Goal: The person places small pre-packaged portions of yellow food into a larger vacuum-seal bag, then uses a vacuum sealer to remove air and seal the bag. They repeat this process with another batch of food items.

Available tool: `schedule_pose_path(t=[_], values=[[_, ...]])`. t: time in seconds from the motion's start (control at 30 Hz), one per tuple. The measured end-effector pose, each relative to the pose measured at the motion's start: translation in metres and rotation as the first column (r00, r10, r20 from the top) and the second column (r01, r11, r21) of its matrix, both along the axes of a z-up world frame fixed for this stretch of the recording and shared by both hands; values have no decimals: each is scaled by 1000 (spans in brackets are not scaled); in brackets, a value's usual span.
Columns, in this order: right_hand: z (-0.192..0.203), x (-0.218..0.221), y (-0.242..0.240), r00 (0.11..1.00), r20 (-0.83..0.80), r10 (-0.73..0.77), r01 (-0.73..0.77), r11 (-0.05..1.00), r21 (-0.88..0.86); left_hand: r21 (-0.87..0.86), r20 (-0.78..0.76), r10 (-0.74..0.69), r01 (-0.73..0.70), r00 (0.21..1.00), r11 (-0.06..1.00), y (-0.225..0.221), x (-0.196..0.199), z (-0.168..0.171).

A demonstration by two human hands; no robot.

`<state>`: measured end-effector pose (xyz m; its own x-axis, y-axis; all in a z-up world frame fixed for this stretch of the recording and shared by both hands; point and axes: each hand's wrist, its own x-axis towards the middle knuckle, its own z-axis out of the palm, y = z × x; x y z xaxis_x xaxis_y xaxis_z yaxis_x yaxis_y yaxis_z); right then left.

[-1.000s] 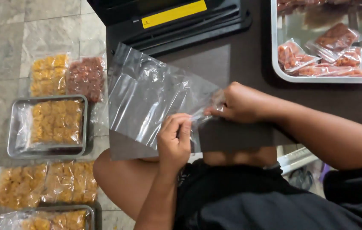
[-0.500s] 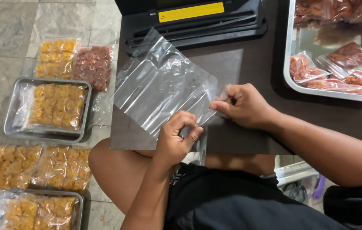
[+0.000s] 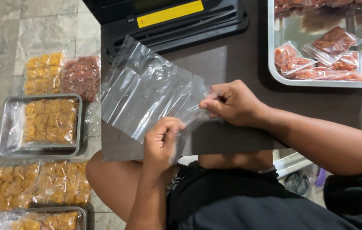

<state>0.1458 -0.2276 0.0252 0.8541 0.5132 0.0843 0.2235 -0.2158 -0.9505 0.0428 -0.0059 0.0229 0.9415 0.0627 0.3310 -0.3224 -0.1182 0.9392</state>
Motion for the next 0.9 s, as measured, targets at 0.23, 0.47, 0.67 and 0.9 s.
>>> schedule_pose_path(t=[0.23,0.47,0.67,0.9], values=[[8,-3,12,995,-43,-93,96,992,87,23,69,13,-14,998,1000,2,-2,-12],[-10,3,5,933,-251,257,-146,910,389,174,209,324,-362,923,916,-13,0,-14],[-24,-4,16,971,-205,119,-100,990,99,482,375,173,-351,911,803,-27,5,-23],[1,0,13,994,-80,-75,62,987,-149,65,222,479,-503,849,862,-16,-3,-14]])
